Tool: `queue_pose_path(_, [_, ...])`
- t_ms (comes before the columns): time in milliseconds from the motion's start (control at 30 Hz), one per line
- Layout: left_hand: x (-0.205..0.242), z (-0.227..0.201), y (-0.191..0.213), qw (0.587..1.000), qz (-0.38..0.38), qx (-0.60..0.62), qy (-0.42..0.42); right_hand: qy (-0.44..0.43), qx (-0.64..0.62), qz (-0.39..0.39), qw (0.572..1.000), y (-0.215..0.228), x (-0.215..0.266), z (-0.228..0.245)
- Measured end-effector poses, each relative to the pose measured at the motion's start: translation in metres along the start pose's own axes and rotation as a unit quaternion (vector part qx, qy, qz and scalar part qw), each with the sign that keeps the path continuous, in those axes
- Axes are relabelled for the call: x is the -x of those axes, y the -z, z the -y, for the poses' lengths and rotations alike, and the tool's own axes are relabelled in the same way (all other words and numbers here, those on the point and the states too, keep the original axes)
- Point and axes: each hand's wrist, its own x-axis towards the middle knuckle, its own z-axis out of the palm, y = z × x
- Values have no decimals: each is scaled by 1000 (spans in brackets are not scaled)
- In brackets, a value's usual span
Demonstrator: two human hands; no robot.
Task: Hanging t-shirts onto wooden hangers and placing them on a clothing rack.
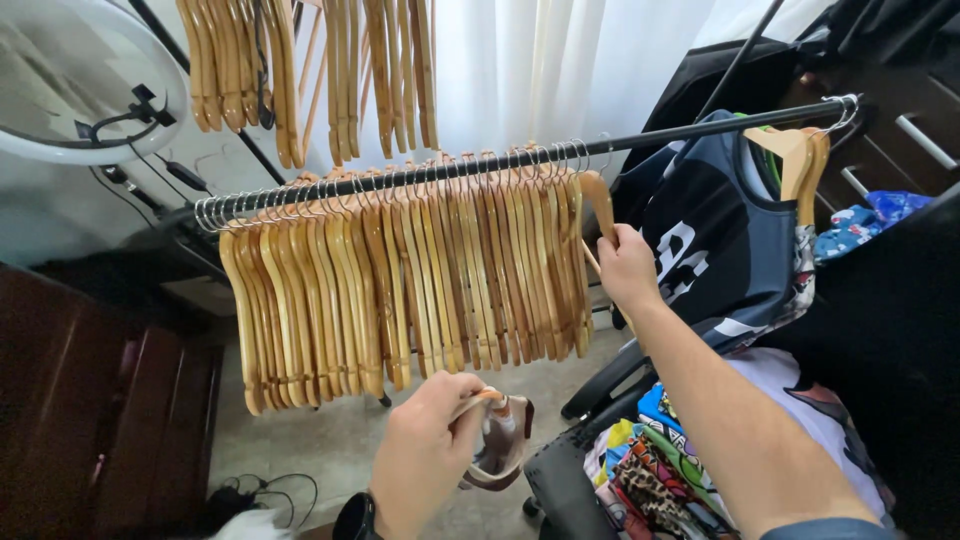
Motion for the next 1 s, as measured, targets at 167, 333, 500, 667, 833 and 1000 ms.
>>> queue_pose_path(167, [-2,4,2,1000,4,-6,-21,-41,-14,-40,998,46,31,29])
queue_pose_path(333, [-5,6,5,1000,11,-20,-18,-79,-70,-100,989,94,103,15])
queue_pose_path(500, [-8,2,14,999,33,2,-8,-163,-203,-174,950,148,195,16])
queue_pose_path(667, [-10,-3,19,997,70,21,33,-104,-312,-104,938,189,211,90])
queue_pose_path(833, [-15,-3,29,997,73,10,-15,-107,-463,-34,879,190,215,146])
queue_pose_path(1000, [-19,-15,41,977,143,137,75,55,-683,125,717,161,210,164])
